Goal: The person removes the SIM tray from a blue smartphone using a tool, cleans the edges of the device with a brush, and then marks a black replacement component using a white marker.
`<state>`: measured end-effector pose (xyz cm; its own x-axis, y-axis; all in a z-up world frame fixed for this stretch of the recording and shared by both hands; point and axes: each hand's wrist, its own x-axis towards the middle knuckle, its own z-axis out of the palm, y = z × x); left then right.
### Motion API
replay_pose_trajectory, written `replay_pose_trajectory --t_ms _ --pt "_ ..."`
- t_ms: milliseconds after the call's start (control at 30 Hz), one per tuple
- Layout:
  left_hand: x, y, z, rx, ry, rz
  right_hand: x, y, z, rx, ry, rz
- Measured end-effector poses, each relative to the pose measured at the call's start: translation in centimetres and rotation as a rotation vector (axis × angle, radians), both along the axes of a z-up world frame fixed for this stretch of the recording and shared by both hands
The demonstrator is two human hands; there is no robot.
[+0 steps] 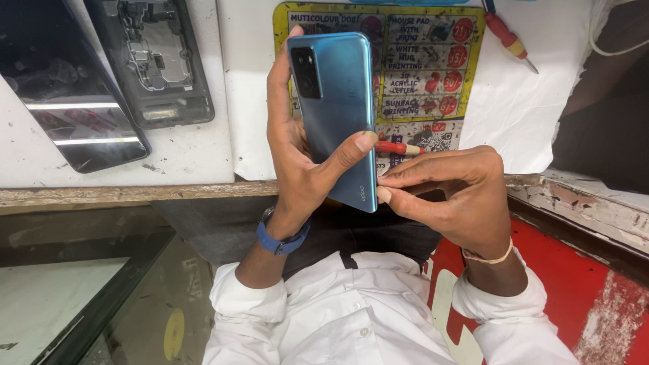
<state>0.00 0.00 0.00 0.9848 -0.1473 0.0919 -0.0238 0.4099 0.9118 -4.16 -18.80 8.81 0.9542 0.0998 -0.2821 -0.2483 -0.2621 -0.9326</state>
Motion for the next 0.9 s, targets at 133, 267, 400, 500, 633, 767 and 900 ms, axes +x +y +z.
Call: replay_pose_trajectory --t_ms 133,267,400,500,633,767,900 --pt "0.0 -0.4 0.1 -0.01 0.008 0.004 -0.1 0.2 0.2 -0.047 0.003 -0.008" --pt "-0.1 -0.3 0.2 -0.001 0.017 0.0 -0.1 0.2 0.2 -0.042 -0.009 0.003" --pt "0.1 -0.6 0.1 0.003 -0.002 -0.005 0.0 0.2 0.1 -0.008 -0.009 -0.006" --pt "-0.2 -0.3 -0.1 0.022 0.0 0.009 0.0 0.2 0.1 -0.032 -0.017 -0.009" --pt "0.1 -0.5 -0.3 0.085 -0.069 0.046 0.2 0.0 0.2 -0.1 -0.079 0.042" --pt "-0.4 -0.3 0.9 0.061 0.018 0.026 0.4 -0.2 0.1 -0.032 -0.098 0.037" --pt "-0.3 -0.9 1.5 0.055 0.066 0.109 0.4 0.2 0.2 -0.038 -0.141 -0.012"
